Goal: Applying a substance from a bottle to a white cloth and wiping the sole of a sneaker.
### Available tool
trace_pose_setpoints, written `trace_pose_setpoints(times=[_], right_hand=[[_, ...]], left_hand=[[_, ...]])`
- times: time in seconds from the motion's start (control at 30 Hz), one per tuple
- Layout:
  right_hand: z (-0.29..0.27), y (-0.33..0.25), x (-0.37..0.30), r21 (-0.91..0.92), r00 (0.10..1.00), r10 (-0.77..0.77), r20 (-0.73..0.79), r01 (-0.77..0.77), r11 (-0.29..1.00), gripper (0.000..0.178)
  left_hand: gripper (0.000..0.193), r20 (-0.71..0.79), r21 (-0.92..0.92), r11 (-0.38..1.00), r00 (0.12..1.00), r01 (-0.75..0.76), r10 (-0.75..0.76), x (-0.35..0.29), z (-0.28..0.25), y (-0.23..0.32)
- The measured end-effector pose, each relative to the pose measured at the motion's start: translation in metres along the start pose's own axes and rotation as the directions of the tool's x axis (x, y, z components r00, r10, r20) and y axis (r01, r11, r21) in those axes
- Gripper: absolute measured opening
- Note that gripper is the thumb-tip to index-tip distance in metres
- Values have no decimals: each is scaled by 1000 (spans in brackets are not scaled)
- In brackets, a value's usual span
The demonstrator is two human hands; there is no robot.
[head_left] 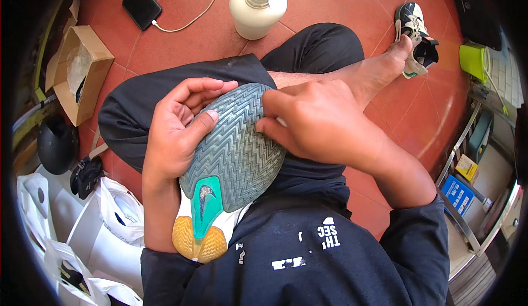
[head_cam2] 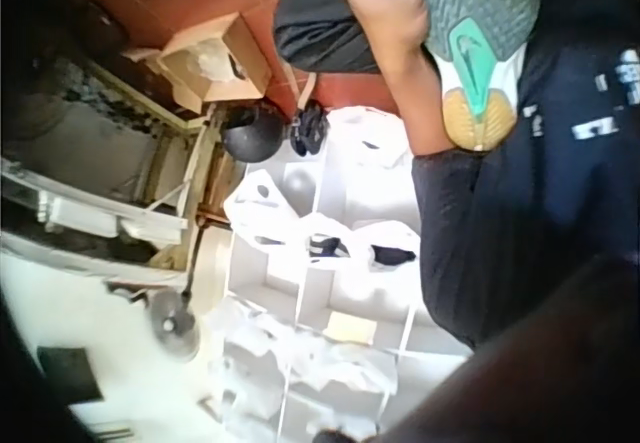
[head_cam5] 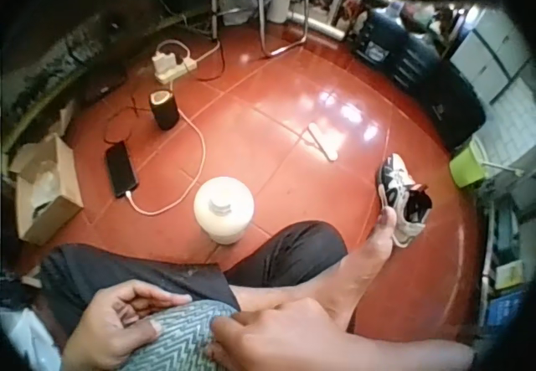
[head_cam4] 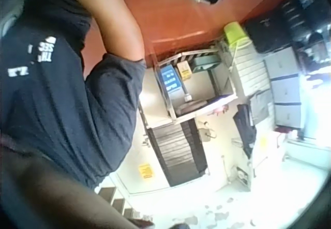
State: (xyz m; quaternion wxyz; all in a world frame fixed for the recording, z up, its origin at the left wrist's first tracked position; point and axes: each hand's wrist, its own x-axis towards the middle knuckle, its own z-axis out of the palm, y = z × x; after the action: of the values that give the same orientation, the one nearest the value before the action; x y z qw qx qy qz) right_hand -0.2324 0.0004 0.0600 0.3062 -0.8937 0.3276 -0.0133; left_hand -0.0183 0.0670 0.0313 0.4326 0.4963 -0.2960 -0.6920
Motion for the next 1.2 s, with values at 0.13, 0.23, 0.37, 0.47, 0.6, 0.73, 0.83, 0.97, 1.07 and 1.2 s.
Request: trace_pose_setpoints(times=[0.13, 0.23, 0.37, 0.47, 0.6, 0.73, 0.83, 0.97, 1.07, 1.2], right_hand=[[-6, 3, 0, 41, 999, 35, -28, -34, 999, 25], [-8, -6, 7, -24, 998, 11, 66, -9, 1000, 21], [-2, -9, 10, -124, 996, -74, 51, 80, 989, 17], [-2, -10, 12, -124, 994, -88, 71, 96, 988, 15], [1, -7, 17, -139, 999, -48, 14, 49, 989, 14], [-2, -14, 13, -140, 995, -90, 49, 96, 986, 15], [-4, -19, 9, -98, 991, -81, 110, 92, 991, 15], [-4, -12, 15, -87, 995, -59, 79, 65, 994, 17], [-2, -8, 16, -153, 999, 32, 41, -25, 988, 21], [-2, -10, 12, -97, 998, 15, 56, -10, 995, 19]], left_hand=[[34, 1, -1, 1000, 1000, -1, 1, 0, 1, 0], [34, 6, 11, 1000, 1000, -5, 5, -1, 2, 0], [35, -3, 27, 1000, 1000, 16, -16, -1, 0, 1], [35, -1, 23, 1000, 1000, 8, -8, 0, 0, -2], [36, -11, 29, 1000, 1000, 9, -9, 0, -1, -1], [36, -1, 22, 1000, 1000, 5, -5, 0, -2, -2], [36, 10, 27, 1000, 1000, 4, -5, 2, -1, -2], [36, -12, 22, 999, 1000, 28, -28, 0, -2, 1], [39, 18, 79, 997, 1000, 4, -5, 1, -3, -2], [36, 1, -16, 999, 999, 33, -33, 0, -2, -1]])
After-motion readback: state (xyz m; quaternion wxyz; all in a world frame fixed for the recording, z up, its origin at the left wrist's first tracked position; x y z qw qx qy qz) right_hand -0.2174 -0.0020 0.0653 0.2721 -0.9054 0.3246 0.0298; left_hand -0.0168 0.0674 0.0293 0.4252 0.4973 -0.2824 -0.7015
